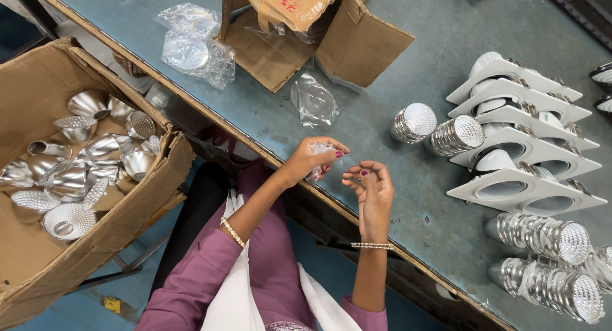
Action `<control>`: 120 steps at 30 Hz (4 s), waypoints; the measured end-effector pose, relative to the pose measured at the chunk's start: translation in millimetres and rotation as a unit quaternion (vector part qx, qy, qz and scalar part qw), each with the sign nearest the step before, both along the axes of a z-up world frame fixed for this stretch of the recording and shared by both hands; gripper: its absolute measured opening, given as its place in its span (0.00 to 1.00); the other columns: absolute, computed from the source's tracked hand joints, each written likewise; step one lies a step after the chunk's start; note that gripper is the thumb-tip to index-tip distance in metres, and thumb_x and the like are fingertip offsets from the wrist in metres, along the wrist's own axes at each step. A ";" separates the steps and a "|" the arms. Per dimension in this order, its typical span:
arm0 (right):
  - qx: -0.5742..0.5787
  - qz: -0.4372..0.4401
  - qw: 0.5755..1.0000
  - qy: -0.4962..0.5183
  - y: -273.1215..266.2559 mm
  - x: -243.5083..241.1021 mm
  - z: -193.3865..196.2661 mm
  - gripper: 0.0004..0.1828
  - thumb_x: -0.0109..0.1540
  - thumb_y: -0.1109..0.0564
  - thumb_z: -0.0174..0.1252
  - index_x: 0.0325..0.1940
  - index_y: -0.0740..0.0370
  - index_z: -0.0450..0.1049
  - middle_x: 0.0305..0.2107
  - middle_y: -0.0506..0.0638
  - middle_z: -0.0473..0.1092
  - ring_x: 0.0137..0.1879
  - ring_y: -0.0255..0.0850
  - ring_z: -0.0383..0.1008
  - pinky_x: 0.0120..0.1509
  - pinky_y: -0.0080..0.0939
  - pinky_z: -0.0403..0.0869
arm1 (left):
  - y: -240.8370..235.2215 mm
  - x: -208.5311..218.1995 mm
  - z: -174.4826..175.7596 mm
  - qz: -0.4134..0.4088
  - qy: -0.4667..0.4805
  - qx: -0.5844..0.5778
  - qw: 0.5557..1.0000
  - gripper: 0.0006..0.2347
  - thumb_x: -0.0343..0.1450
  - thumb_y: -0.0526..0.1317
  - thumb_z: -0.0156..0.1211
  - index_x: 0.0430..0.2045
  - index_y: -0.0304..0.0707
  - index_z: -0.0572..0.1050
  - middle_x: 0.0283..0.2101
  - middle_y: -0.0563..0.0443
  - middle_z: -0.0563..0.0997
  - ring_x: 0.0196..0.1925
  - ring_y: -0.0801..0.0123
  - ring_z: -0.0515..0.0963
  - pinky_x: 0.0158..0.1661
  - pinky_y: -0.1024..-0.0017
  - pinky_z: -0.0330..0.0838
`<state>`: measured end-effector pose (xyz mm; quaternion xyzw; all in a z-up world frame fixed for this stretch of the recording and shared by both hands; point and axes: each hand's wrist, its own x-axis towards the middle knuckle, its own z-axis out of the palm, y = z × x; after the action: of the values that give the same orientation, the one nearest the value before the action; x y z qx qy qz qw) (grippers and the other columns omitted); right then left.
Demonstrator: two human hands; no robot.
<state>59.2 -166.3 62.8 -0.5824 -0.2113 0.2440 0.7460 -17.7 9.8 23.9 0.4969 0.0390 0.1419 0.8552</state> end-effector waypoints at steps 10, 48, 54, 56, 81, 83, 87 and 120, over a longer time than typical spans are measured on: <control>0.003 -0.013 1.000 0.002 0.5 5.2 -15.4 0.08 0.70 0.62 0.48 0.49 0.71 0.68 0.38 0.59 0.74 0.41 0.43 0.78 0.48 0.42 0.79 | -7.5 11.5 -9.4 0.061 0.011 0.123 0.990 0.09 0.68 0.36 0.67 0.39 0.35 0.78 0.24 0.61 0.76 0.24 0.85 0.70 0.25 0.82 0.65; 0.205 -0.023 0.974 0.091 -9.4 15.7 -51.8 0.06 0.71 0.59 0.52 0.46 0.65 0.70 0.35 0.52 0.71 0.41 0.38 0.71 0.45 0.38 0.71 | 11.1 12.6 -22.3 0.069 0.030 -0.198 0.977 0.19 0.73 0.56 0.56 0.38 0.35 0.72 0.29 0.48 0.77 0.27 0.70 0.79 0.25 0.72 0.74; 0.227 0.135 0.953 0.146 -19.3 -19.0 -26.5 0.07 0.62 0.56 0.55 0.39 0.63 0.72 0.50 0.54 0.73 0.56 0.42 0.73 0.59 0.42 0.72 | 4.3 20.1 -34.9 0.100 -0.035 -0.139 0.985 0.08 0.72 0.41 0.65 0.33 0.37 0.74 0.30 0.54 0.77 0.27 0.75 0.76 0.24 0.75 0.70; 0.156 0.117 0.977 0.087 -12.9 -31.1 -25.4 0.06 0.63 0.59 0.56 0.40 0.65 0.73 0.55 0.50 0.72 0.54 0.39 0.72 0.59 0.40 0.72 | 0.0 22.4 -35.7 0.123 -0.026 -0.078 0.989 0.07 0.72 0.39 0.66 0.32 0.37 0.75 0.29 0.54 0.78 0.29 0.76 0.77 0.29 0.76 0.73; 0.108 -0.061 0.992 0.017 -53.7 32.5 -16.9 0.07 0.67 0.62 0.57 0.46 0.69 0.76 0.42 0.54 0.76 0.47 0.37 0.75 0.55 0.37 0.73 | 14.2 11.4 -13.1 -0.085 0.057 -0.029 0.994 0.09 0.72 0.40 0.62 0.38 0.32 0.79 0.27 0.51 0.81 0.25 0.77 0.78 0.25 0.82 0.68; 0.093 -0.037 0.995 0.000 -56.2 31.6 -14.8 0.08 0.68 0.61 0.57 0.46 0.70 0.77 0.42 0.54 0.76 0.47 0.37 0.74 0.55 0.37 0.72 | 16.1 13.2 -15.6 -0.092 0.072 -0.036 0.992 0.08 0.69 0.38 0.64 0.37 0.32 0.80 0.28 0.53 0.82 0.26 0.78 0.78 0.26 0.81 0.70; 0.051 -0.045 0.997 -0.029 -57.9 29.0 -12.6 0.07 0.67 0.61 0.58 0.45 0.68 0.77 0.43 0.53 0.76 0.50 0.36 0.74 0.53 0.37 0.72 | 10.2 9.9 -12.5 -0.040 0.049 -0.029 0.998 0.05 0.68 0.35 0.70 0.28 0.32 0.80 0.28 0.53 0.81 0.26 0.77 0.78 0.29 0.80 0.73; -0.099 0.069 0.988 0.093 -78.4 -7.3 -26.3 0.13 0.69 0.54 0.56 0.46 0.69 0.74 0.27 0.53 0.76 0.27 0.31 0.72 0.29 0.28 0.69 | -42.4 -8.8 13.1 0.161 0.079 0.526 0.831 0.07 0.70 0.40 0.61 0.36 0.44 0.85 0.38 0.42 0.84 0.39 0.47 0.82 0.41 0.57 0.76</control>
<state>51.9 -244.7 36.6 -0.6124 -0.1556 0.3681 0.6821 -26.5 -32.6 37.0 0.8679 0.1056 0.2369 0.4236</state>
